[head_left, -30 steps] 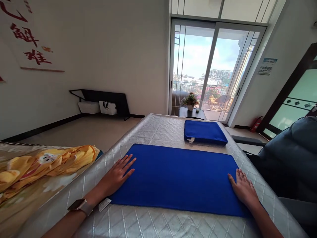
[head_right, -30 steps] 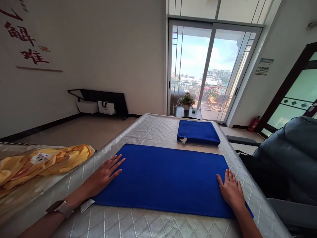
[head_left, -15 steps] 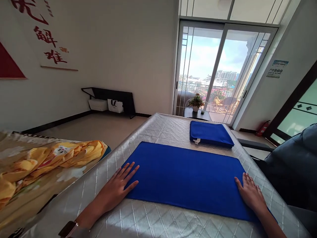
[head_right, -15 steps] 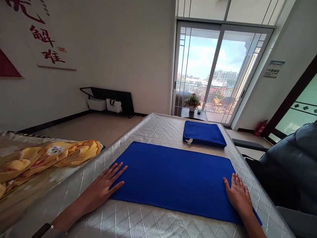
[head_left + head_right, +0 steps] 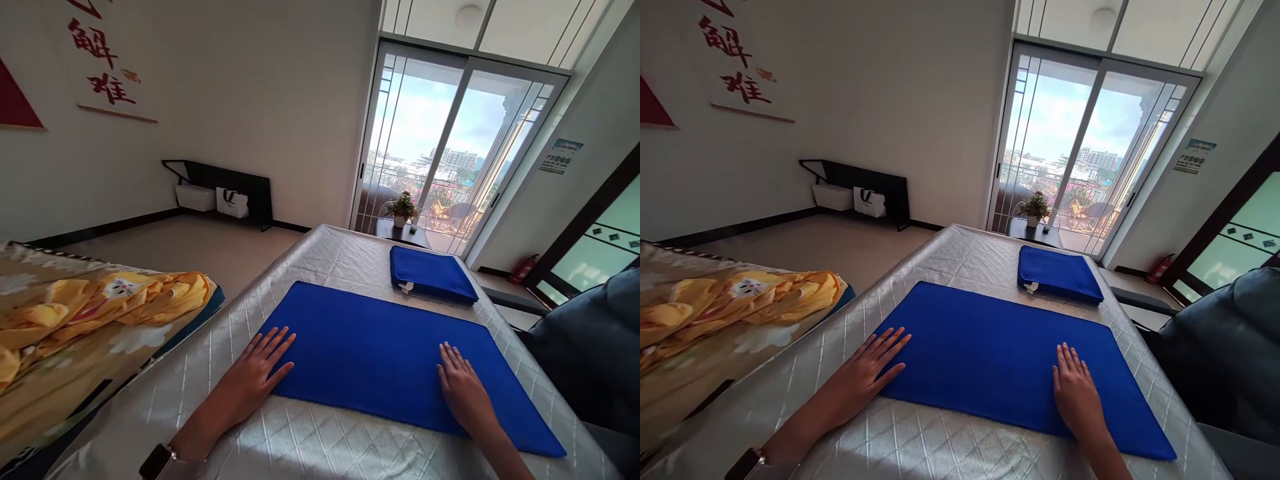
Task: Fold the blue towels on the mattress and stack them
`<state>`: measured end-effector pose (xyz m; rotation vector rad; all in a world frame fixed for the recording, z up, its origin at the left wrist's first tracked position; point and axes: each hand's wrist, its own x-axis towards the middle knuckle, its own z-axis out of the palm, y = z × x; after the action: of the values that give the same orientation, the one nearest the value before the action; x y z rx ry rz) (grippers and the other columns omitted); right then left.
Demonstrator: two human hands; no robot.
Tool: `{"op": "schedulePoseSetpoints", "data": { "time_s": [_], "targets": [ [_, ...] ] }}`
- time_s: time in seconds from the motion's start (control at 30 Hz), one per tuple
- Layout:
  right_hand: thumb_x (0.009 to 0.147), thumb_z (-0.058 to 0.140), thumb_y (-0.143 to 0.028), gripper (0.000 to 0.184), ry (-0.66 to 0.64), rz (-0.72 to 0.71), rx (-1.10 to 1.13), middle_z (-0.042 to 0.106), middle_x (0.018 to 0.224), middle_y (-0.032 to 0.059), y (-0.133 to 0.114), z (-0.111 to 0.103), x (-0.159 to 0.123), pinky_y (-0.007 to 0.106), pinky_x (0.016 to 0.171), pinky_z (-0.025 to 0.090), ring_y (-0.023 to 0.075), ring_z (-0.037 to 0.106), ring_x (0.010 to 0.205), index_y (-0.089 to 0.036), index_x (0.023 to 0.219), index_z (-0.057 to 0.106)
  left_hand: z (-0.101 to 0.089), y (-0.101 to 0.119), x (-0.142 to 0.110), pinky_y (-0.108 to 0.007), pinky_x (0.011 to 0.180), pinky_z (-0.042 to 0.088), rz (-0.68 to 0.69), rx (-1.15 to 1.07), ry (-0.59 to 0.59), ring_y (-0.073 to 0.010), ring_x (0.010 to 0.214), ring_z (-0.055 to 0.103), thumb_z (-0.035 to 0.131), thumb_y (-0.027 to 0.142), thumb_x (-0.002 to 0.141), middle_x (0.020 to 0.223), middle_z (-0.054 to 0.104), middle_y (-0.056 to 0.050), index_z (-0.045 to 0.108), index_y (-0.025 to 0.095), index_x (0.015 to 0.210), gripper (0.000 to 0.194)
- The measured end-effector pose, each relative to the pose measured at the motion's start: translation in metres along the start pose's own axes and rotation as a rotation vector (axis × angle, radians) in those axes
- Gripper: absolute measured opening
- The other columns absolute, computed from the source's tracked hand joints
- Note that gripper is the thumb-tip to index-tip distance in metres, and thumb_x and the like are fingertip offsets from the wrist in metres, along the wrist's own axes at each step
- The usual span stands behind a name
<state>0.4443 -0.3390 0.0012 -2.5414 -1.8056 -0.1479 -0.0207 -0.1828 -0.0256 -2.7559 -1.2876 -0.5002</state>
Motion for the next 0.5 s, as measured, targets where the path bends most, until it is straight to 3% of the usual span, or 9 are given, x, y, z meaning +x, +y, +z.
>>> {"op": "schedulePoseSetpoints", "data": {
  "time_s": [0.17, 0.27, 0.37, 0.5],
  "targets": [
    [0.103, 0.011, -0.056, 0.074, -0.208, -0.316, 0.310, 0.018, 0.168, 0.0059, -0.136, -0.043, -0.011, 0.040, 0.127, 0.016, 0.0207, 0.014, 0.155, -0.012, 0.161, 0.023, 0.004, -0.001, -0.001, -0.051, 0.123, 0.025, -0.025, -0.002, -0.043, -0.0265, 0.151, 0.032, 0.037, 0.061, 0.103, 0.164, 0.034, 0.002, 0.027, 0.037, 0.158, 0.061],
    [0.103, 0.010, -0.060, 0.078, -0.251, -0.448, 0.399, 0.006, 0.169, 0.0079, -0.194, -0.052, -0.009, 0.044, 0.128, 0.009, 0.0227, 0.003, 0.156, -0.010, 0.162, 0.015, 0.004, -0.002, -0.001, -0.052, 0.123, 0.025, -0.026, 0.001, -0.041, -0.0269, 0.151, 0.032, 0.038, 0.062, 0.102, 0.164, 0.035, 0.001, 0.028, 0.037, 0.158, 0.062],
    [0.102, 0.012, -0.062, 0.080, -0.250, -0.482, 0.443, 0.000, 0.169, 0.0096, -0.226, -0.048, -0.004, 0.047, 0.127, 0.003, 0.0241, -0.004, 0.156, -0.009, 0.162, 0.010, 0.003, -0.001, -0.002, -0.051, 0.123, 0.025, -0.019, 0.004, -0.010, -0.0265, 0.150, 0.034, 0.040, 0.061, 0.102, 0.163, 0.037, 0.000, 0.030, 0.038, 0.157, 0.061],
    [0.102, 0.012, -0.061, 0.078, -0.257, -0.463, 0.456, -0.001, 0.169, 0.0089, -0.225, -0.036, -0.005, 0.049, 0.127, 0.002, 0.0237, -0.005, 0.156, -0.010, 0.162, 0.010, 0.001, 0.000, -0.001, -0.050, 0.123, 0.026, -0.011, 0.002, 0.009, -0.0262, 0.148, 0.037, 0.042, 0.062, 0.101, 0.162, 0.040, 0.000, 0.032, 0.038, 0.157, 0.061]
  ]
}}
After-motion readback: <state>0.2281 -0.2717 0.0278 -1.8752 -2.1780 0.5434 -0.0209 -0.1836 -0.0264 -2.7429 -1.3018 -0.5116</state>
